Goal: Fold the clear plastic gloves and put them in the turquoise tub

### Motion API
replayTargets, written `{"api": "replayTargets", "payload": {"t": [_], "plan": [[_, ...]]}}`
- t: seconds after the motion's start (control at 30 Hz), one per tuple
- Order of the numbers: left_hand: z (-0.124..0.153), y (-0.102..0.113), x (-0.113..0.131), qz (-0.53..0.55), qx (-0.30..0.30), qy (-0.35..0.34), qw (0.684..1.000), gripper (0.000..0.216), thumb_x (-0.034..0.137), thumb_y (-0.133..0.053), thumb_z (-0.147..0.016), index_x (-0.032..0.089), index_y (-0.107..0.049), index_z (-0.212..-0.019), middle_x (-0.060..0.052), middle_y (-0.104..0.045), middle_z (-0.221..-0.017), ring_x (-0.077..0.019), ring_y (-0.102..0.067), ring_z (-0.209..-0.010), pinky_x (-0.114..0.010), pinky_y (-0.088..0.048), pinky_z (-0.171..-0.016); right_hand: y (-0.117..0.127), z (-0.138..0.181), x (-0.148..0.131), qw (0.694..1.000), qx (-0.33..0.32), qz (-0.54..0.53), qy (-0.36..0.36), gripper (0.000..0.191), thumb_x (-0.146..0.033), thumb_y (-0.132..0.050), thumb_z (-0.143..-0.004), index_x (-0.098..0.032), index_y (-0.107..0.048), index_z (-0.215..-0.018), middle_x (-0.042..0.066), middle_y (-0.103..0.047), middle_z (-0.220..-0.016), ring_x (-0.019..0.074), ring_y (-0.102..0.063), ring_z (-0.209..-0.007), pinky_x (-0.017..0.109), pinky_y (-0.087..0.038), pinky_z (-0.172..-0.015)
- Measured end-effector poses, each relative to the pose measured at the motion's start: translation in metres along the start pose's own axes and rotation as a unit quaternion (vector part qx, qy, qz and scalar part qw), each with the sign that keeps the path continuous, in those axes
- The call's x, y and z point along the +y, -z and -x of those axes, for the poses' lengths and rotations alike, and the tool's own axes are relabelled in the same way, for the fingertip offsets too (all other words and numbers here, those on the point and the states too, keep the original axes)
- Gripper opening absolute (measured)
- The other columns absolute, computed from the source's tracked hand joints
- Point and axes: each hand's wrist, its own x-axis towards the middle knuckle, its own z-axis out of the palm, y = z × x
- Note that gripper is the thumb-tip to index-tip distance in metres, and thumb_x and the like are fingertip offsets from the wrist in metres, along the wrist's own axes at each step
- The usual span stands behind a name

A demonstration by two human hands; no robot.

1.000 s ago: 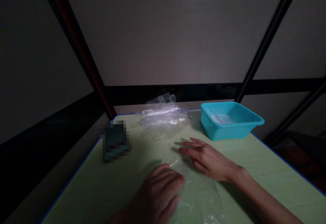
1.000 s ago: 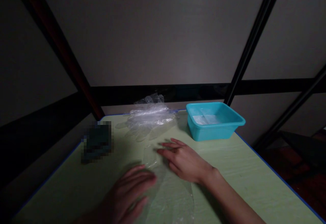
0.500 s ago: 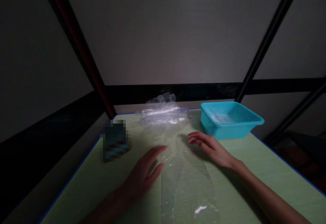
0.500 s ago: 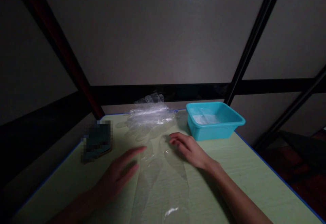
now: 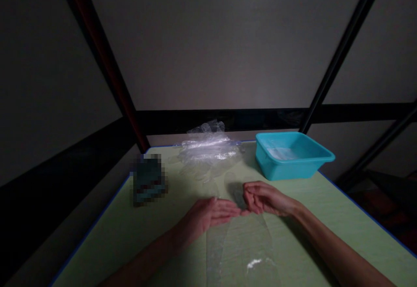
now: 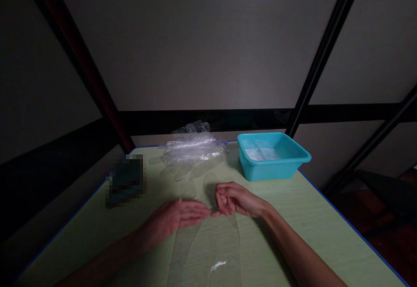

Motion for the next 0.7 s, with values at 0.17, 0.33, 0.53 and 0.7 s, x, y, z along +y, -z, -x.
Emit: {"api": "replayTargets", "payload": {"t": [0.17,0.33,0.53,0.7], "plan": [[-0.01,0.006,0.003,0.028,0.004,-0.001,1.0,0.057,0.058,-0.037,-0.078,0.009,-0.058,-0.1,-0.016,-0.061,-0.106,-0.0266,-0.053,-0.103,-0.044,-0.031,-0.094,0.0,-0.001,0.005,1.0,-0.006,-0.011,0.002,0.024,-0.03,-0.05,-0.075,-0.016,-0.045,-0.056,-0.006,-0.048,-0.045,0.0059,-0.041,-0.038,0.029,-0.046,-0.064],[-0.011,0.009,0.009,0.012,-0.004,0.019,1.0,0.057,0.059,-0.04,-0.077,0.008,-0.058,-0.097,-0.017,-0.062,-0.104,-0.0281,-0.053,-0.103,-0.046,-0.03,-0.094,0.004,-0.001,0.006,0.999,-0.022,0.041,-0.027,0.02,-0.022,-0.047,-0.073,-0.015,-0.047,-0.054,-0.007,-0.047,-0.043,0.0051,-0.038,-0.037,0.036,-0.045,-0.077],[-0.011,0.011,0.013,0.052,-0.05,0.002,0.997,0.058,0.058,-0.033,-0.08,0.01,-0.057,-0.104,-0.015,-0.059,-0.11,-0.0267,-0.05,-0.107,-0.045,-0.028,-0.096,0.003,-0.001,0.006,0.999,-0.021,0.016,-0.022,0.018,-0.018,-0.046,-0.073,-0.015,-0.046,-0.055,-0.006,-0.048,-0.043,0.005,-0.042,-0.038,0.038,-0.043,-0.08],[-0.012,0.017,0.012,0.066,-0.046,-0.032,0.996,0.053,0.054,-0.039,-0.08,0.01,-0.057,-0.105,-0.014,-0.058,-0.111,-0.0266,-0.049,-0.108,-0.044,-0.027,-0.097,0.001,0.0,-0.001,0.998,-0.025,0.054,-0.009,0.02,-0.02,-0.044,-0.074,-0.015,-0.046,-0.054,-0.007,-0.047,-0.042,0.0036,-0.037,-0.035,0.036,-0.045,-0.076]]}}
